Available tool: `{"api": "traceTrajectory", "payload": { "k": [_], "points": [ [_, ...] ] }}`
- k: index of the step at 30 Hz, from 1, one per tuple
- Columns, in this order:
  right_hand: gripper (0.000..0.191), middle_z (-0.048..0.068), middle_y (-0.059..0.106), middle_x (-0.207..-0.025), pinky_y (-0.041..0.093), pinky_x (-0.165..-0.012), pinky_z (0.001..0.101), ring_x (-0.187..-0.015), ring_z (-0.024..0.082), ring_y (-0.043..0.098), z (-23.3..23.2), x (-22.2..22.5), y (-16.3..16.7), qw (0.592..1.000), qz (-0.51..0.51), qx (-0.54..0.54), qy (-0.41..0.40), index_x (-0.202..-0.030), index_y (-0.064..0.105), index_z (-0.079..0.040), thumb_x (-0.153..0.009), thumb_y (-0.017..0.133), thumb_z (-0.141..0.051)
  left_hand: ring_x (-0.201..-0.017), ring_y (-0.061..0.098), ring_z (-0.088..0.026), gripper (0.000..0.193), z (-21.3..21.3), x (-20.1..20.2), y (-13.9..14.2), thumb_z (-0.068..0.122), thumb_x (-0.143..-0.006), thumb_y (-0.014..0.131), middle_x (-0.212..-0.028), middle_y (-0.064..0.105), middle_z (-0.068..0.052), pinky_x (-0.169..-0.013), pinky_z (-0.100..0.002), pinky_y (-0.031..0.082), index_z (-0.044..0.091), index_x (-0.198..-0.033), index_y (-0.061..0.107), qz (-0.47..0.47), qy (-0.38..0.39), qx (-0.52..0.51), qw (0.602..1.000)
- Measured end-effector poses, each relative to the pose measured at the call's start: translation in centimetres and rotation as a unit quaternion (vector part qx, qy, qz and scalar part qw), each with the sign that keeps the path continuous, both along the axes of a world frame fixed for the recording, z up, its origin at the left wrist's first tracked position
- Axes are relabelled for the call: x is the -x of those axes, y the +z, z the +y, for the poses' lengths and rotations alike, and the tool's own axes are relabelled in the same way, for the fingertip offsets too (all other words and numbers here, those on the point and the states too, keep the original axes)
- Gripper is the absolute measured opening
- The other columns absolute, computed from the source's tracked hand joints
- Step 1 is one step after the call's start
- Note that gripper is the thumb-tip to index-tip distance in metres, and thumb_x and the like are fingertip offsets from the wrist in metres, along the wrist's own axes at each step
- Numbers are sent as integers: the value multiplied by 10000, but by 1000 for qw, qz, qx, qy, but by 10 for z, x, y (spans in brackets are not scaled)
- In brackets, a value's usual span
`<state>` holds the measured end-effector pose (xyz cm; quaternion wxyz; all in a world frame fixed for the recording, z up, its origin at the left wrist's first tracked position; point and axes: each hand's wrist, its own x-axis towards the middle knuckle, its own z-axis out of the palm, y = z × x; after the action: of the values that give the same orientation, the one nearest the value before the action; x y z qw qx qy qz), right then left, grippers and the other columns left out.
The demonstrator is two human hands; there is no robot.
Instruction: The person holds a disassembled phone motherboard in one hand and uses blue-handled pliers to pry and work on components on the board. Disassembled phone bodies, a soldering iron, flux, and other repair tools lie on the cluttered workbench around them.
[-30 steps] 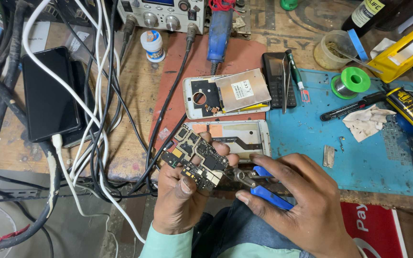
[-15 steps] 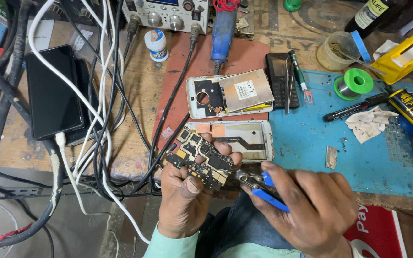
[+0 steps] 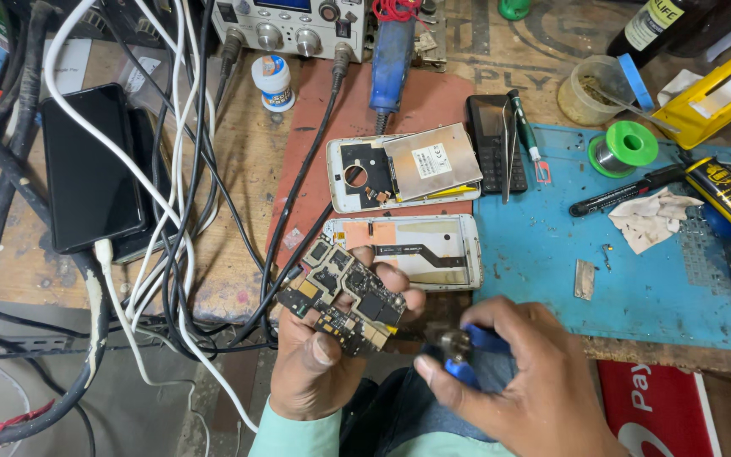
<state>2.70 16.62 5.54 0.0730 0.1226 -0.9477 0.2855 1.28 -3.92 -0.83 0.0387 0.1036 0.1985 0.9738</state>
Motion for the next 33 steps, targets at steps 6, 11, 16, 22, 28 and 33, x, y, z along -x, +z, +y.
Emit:
{"api": "traceTrajectory", "payload": {
  "k": [6,11,16,22,28,33],
  "points": [
    [649,34,786,-783,574,-649,260,-694,90,723,28,-30,-53,859,-378,335,82,-1268,565,-117,-773,903,-368,-1177,662,-414,860,4,-2,-14,404,-915,823,-1283,630,-254,-1066,-565,541,-80,-1506,428,21,-41,-40,998],
    [610,-10,619,-828,468,-652,239,-717,86,610,30,-34,-73,672,-557,486,42,-1275,551,-34,-858,840,-374,-1230,633,-392,869,5,0,-22,437,-978,756,-1341,582,-229,-1096,-531,512,-59,-1570,357,8,-57,-103,993],
    [531,43,689,-950,486,-802,244,-874,90,650,8,-20,-38,685,-532,463,183,-1314,558,-42,-880,800,-227,-1271,612,-381,825,7,4,-20,443,-1036,649,-1383,548,-238,-1133,-513,490,-55,-1596,304,6,-62,-119,991],
    [427,56,677,-919,487,-772,270,-843,97,640,-23,-10,4,667,-565,474,105,-1219,555,-12,-895,765,-193,-1307,588,-388,811,5,4,-18,428,-1060,598,-1423,527,-258,-1175,-520,470,-79,-1602,272,12,-63,-115,991],
    [396,18,627,-888,453,-765,244,-839,79,594,-30,-2,18,691,-573,431,92,-1208,588,-7,-892,744,-187,-1325,581,-391,819,4,2,-21,426,-1071,574,-1452,513,-253,-1161,-507,468,-64,-1631,234,17,-102,-152,983],
    [401,43,607,-950,471,-799,256,-878,92,596,-33,-1,17,698,-569,426,92,-1209,586,2,-892,749,-182,-1314,588,-396,821,-1,2,-23,425,-1075,581,-1452,524,-261,-1152,-518,469,-69,-1633,236,17,-97,-148,984]
  ]
}}
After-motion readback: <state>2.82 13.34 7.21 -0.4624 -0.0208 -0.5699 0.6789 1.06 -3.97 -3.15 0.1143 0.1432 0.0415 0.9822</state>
